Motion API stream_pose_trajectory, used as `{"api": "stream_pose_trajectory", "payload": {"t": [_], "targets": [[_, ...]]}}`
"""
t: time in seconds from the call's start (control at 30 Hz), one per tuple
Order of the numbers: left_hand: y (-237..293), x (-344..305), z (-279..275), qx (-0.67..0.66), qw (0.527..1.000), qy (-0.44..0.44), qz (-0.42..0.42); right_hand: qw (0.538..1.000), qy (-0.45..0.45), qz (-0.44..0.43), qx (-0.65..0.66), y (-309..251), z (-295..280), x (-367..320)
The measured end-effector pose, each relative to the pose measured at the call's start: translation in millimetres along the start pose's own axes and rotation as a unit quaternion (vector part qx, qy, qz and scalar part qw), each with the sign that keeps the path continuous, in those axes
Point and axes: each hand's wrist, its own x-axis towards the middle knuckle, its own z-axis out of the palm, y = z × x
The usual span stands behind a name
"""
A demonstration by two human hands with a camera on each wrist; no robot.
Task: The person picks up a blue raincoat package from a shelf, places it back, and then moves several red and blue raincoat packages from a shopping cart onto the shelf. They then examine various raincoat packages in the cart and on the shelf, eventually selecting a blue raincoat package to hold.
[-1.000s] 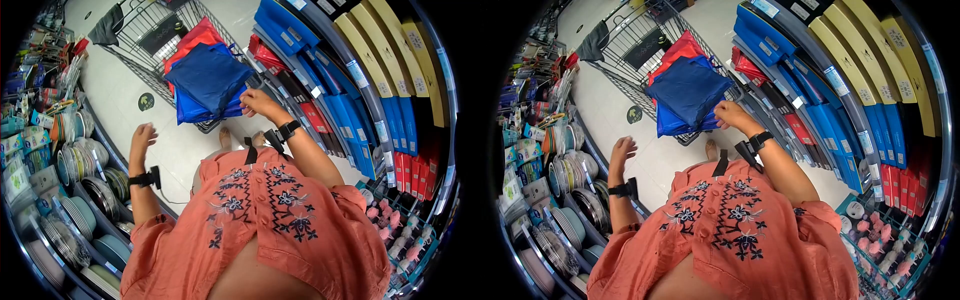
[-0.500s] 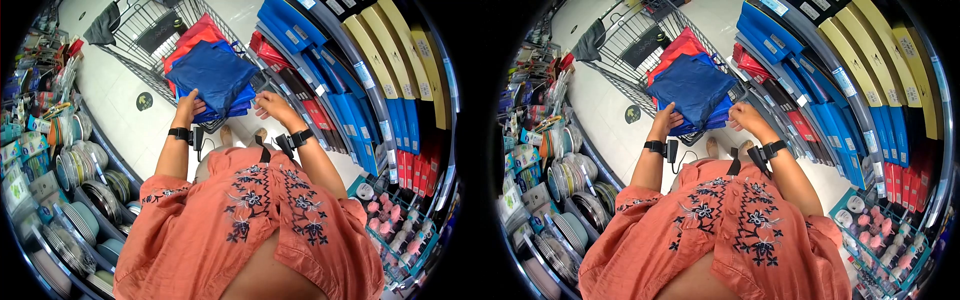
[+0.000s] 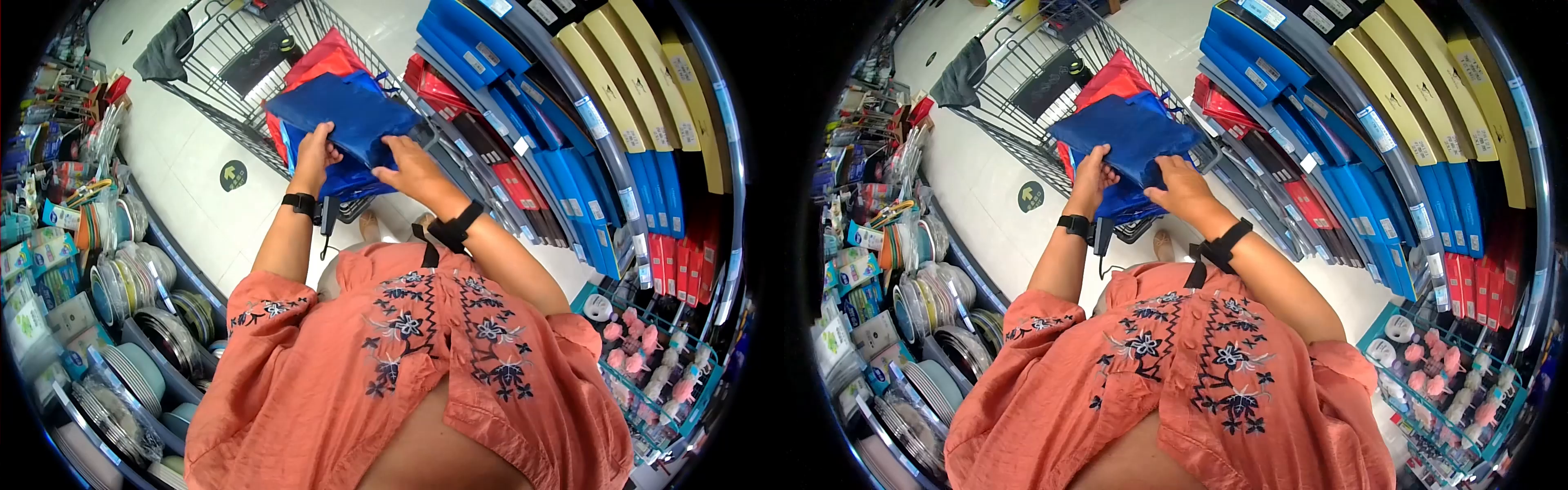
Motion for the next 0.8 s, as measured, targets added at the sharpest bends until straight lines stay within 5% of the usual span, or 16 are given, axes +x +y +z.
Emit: {"api": "stream_pose_trajectory", "payload": {"t": [0.13,0.27,0.33,0.4,0.5,0.53,0.67,0.8], "targets": [[39,-28,32,0.046,0.995,0.020,0.083,0.994,0.036,-0.035,-0.099,-20,15,16],[68,-52,47,0.113,0.981,-0.017,0.157,0.988,0.134,-0.079,0.019,-15,28,27],[84,-64,53,0.132,0.976,-0.058,0.162,0.978,0.082,0.025,0.190,-27,-9,23],[90,-71,57,0.128,0.974,-0.111,0.149,0.931,0.006,0.062,0.361,-17,-37,20],[82,-66,38,0.168,0.963,-0.088,0.193,0.741,-0.073,0.147,0.651,-1,-49,10],[73,-57,23,0.202,0.960,-0.065,0.185,0.716,-0.080,0.163,0.674,13,-45,9],[34,-55,-22,0.298,0.948,-0.022,0.112,0.628,-0.125,0.240,0.730,76,-13,-8],[-4,-60,-53,0.378,0.924,-0.052,0.015,0.628,-0.133,0.284,0.712,107,10,-30]]}}
